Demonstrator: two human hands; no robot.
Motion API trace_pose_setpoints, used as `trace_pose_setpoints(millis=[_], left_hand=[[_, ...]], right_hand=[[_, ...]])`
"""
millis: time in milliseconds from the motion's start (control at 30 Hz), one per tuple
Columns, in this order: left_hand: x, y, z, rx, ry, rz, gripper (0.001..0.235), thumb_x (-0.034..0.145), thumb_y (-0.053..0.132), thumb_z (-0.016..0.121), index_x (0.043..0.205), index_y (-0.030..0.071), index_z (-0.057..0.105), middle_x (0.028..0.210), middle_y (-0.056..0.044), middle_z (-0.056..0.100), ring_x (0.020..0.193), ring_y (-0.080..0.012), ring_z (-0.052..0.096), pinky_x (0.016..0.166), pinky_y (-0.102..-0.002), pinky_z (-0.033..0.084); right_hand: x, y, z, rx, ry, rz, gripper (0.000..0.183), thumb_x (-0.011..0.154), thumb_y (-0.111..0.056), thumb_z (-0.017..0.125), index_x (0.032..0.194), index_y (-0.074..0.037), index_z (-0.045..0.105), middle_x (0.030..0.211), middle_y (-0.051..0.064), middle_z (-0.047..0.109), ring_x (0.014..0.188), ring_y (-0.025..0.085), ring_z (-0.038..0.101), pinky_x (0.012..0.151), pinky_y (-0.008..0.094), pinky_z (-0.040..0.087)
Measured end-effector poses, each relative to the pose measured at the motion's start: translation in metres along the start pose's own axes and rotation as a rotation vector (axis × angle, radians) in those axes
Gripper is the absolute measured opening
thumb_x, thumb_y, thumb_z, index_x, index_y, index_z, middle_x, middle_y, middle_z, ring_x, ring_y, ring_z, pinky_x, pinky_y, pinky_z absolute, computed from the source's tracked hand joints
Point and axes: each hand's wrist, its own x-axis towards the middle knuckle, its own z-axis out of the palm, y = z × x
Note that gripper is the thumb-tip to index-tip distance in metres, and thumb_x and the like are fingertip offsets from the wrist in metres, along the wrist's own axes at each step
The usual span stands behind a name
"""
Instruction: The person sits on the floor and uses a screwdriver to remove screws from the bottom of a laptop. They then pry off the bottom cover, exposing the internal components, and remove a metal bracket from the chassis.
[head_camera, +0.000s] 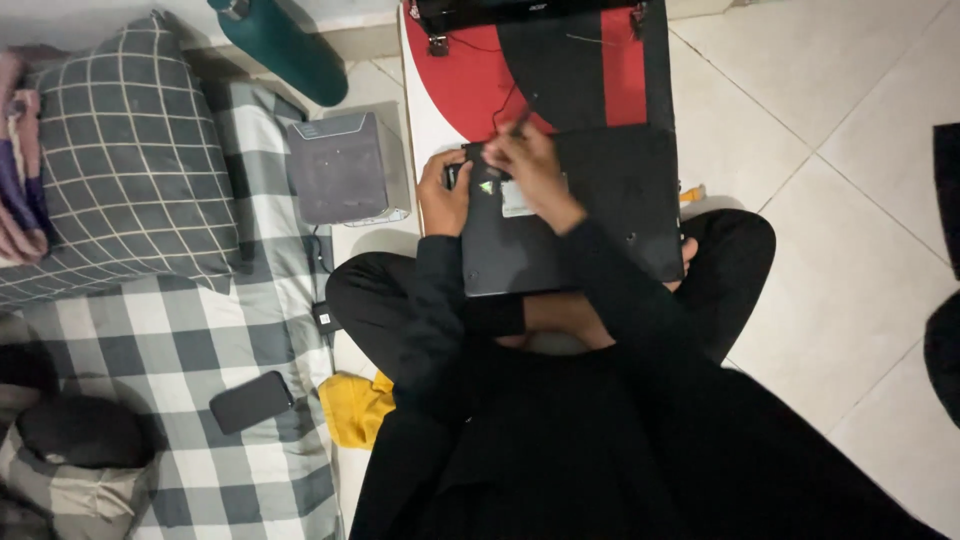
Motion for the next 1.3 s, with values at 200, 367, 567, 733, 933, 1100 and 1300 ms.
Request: trace_pose_setpoints(millis=[200, 367, 567, 733, 933, 1100, 1300], left_hand=[[-0.053, 0.043, -0.036, 0.092, -0.129, -0.018, 0.031, 0.101, 0.0, 0.066, 0.131, 0.006, 0.063, 0.129, -0.015, 0.062, 0.128, -0.0405, 0.058, 0.109, -0.052, 0.049], [-0.1, 0.064, -0.066, 0.231, -0.251, -0.001, 0.041, 0.099, 0.005, 0.069, 0.138, -0.002, 0.057, 0.117, -0.021, 0.058, 0.113, -0.0458, 0.06, 0.099, -0.055, 0.049], [-0.091, 0.098, -0.09, 0.449, -0.494, -0.038, 0.117, 0.055, 0.045, 0.102, 0.146, -0.007, 0.051, 0.134, -0.027, 0.051, 0.11, -0.0445, 0.058, 0.094, -0.053, 0.052], [-0.085, 0.091, -0.097, 0.549, -0.652, -0.032, 0.121, 0.043, 0.041, 0.103, 0.143, -0.007, 0.053, 0.139, -0.024, 0.053, 0.118, -0.0439, 0.058, 0.101, -0.051, 0.051], [-0.097, 0.084, -0.102, 0.548, -0.689, -0.039, 0.107, 0.06, 0.036, 0.098, 0.147, -0.004, 0.05, 0.15, -0.021, 0.05, 0.131, -0.0404, 0.053, 0.107, -0.046, 0.043], [-0.1, 0.074, -0.101, 0.577, -0.653, 0.028, 0.103, 0.058, 0.034, 0.098, 0.144, -0.001, 0.053, 0.146, -0.02, 0.055, 0.128, -0.0402, 0.055, 0.104, -0.047, 0.044], [-0.097, 0.058, -0.105, 0.558, -0.657, 0.088, 0.101, 0.055, 0.043, 0.098, 0.137, 0.002, 0.057, 0.138, -0.016, 0.061, 0.121, -0.0367, 0.059, 0.099, -0.043, 0.047]], right_hand=[[-0.128, -0.104, -0.122, -0.326, 0.225, 0.132, 0.008, 0.097, -0.008, 0.06, 0.105, -0.007, 0.058, 0.085, 0.005, 0.056, 0.078, 0.016, 0.067, 0.07, 0.031, 0.061], [-0.207, -0.131, -0.212, -0.773, 0.583, 0.172, 0.009, 0.097, -0.014, 0.072, 0.105, -0.014, 0.074, 0.069, 0.006, 0.061, 0.058, 0.018, 0.061, 0.044, 0.029, 0.048], [-0.219, -0.126, -0.164, -0.918, 0.496, 0.026, 0.047, 0.083, -0.013, 0.092, 0.124, -0.003, 0.072, 0.083, 0.013, 0.066, 0.073, 0.019, 0.059, 0.059, 0.033, 0.052], [-0.213, -0.128, -0.19, -1.068, 0.378, -0.024, 0.065, 0.073, -0.022, 0.101, 0.129, -0.006, 0.071, 0.08, 0.013, 0.064, 0.077, 0.022, 0.063, 0.07, 0.037, 0.053], [-0.213, -0.173, -0.165, -1.061, 0.117, 0.033, 0.094, 0.063, -0.017, 0.1, 0.145, 0.0, 0.056, 0.122, 0.028, 0.068, 0.107, 0.036, 0.067, 0.091, 0.048, 0.054], [-0.209, -0.177, -0.162, -1.057, 0.037, 0.148, 0.102, 0.068, -0.009, 0.095, 0.155, -0.002, 0.043, 0.129, 0.032, 0.063, 0.114, 0.045, 0.065, 0.089, 0.049, 0.058], [-0.211, -0.166, -0.176, -0.965, 0.03, 0.097, 0.103, 0.067, -0.007, 0.095, 0.156, -0.001, 0.042, 0.128, 0.03, 0.065, 0.113, 0.04, 0.066, 0.085, 0.045, 0.059]])
